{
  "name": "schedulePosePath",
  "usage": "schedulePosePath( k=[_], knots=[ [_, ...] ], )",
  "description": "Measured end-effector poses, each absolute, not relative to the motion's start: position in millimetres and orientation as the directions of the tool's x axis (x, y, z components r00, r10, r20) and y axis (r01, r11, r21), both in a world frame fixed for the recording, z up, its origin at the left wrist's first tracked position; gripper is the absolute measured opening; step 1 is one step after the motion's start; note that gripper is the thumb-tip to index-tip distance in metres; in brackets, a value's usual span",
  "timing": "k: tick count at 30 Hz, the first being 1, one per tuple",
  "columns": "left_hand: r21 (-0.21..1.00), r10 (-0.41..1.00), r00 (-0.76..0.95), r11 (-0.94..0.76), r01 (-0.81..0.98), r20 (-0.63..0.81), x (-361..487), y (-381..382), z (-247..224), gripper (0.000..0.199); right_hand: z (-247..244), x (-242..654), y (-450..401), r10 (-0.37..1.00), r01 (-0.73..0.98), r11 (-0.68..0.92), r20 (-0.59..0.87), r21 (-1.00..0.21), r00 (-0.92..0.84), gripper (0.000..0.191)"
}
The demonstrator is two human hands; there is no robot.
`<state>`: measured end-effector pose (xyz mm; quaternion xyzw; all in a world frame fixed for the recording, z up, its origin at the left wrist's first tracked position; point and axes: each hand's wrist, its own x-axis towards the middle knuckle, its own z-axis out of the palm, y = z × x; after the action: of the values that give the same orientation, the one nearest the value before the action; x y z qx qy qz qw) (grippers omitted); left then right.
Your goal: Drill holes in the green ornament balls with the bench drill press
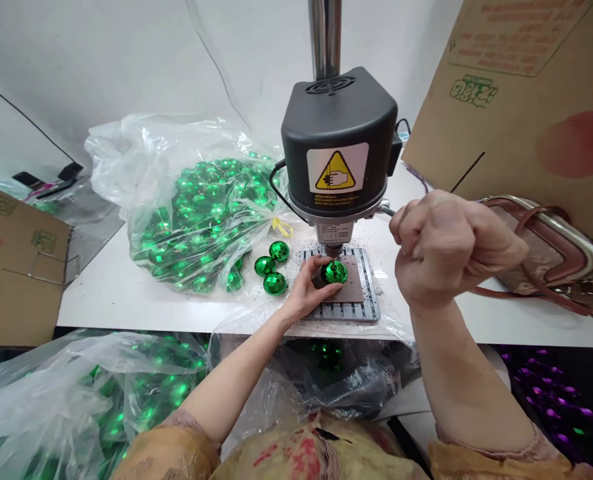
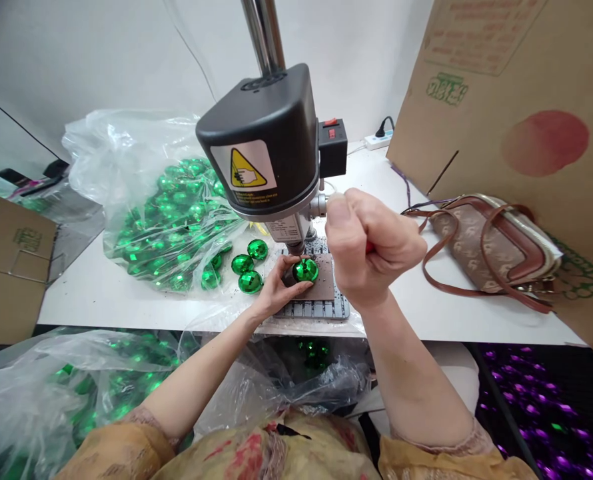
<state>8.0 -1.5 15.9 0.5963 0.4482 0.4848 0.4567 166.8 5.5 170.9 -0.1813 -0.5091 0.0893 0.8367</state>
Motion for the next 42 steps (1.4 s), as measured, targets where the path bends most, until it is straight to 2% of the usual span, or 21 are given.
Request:
schedulePosePath(
  k=[5,10,18,24,31,33,37,38,40,42],
  knots=[
    [0.973,0.971,0.15,-0.205,0.111,0.187,6.5,-1.1,11.3,0.056,161.3,171.5,8.3,0.281,0.067,0.938,0.86,-0.339,0.427,0.052],
    [0.964,0.963,0.165,-0.235,0.127,0.213,5.6,-0.4,6.8,0.057,154.3,176.1,9.1,0.213,0.062,0.965,0.902,-0.254,0.375,0.044],
    [0.958,0.962,0.159,-0.245,0.15,0.221,5.4,-0.6,6.2,0.056,146.4,175.6,6.2,0.161,0.098,0.973,0.919,-0.209,0.36,0.043],
    [0.958,0.961,0.161,-0.248,0.144,0.225,6.2,-0.3,5.3,0.053,140.6,176.1,7.0,0.173,0.123,0.965,0.918,-0.23,0.357,0.048],
    [0.95,0.956,0.162,-0.271,0.157,0.245,5.4,-1.5,5.4,0.053,126.5,174.7,8.3,0.101,0.086,0.987,0.932,-0.139,0.347,0.045],
    [0.946,0.953,0.166,-0.28,0.164,0.253,5.7,-1.4,4.8,0.052,130.7,173.9,5.7,0.127,0.089,0.982,0.928,-0.168,0.35,0.046],
    [0.925,0.945,0.142,-0.319,0.207,0.295,10.1,-2.8,6.9,0.052,164.9,169.0,0.3,0.38,0.074,0.882,0.795,-0.466,0.472,0.047],
    [0.911,0.94,0.12,-0.34,0.234,0.32,11.6,-4.9,9.3,0.05,175.7,167.5,0.1,0.425,0.037,0.862,0.76,-0.506,0.492,0.049],
    [0.864,0.92,0.06,-0.386,0.323,0.388,14.0,-13.8,16.9,0.043,193.9,165.3,1.1,0.486,-0.006,0.835,0.732,-0.55,0.477,0.047],
    [0.791,0.886,0.033,-0.429,0.436,0.463,13.8,-30.7,25.8,0.037,203.9,164.5,3.4,0.487,0.008,0.828,0.725,-0.561,0.487,0.044]
  ],
)
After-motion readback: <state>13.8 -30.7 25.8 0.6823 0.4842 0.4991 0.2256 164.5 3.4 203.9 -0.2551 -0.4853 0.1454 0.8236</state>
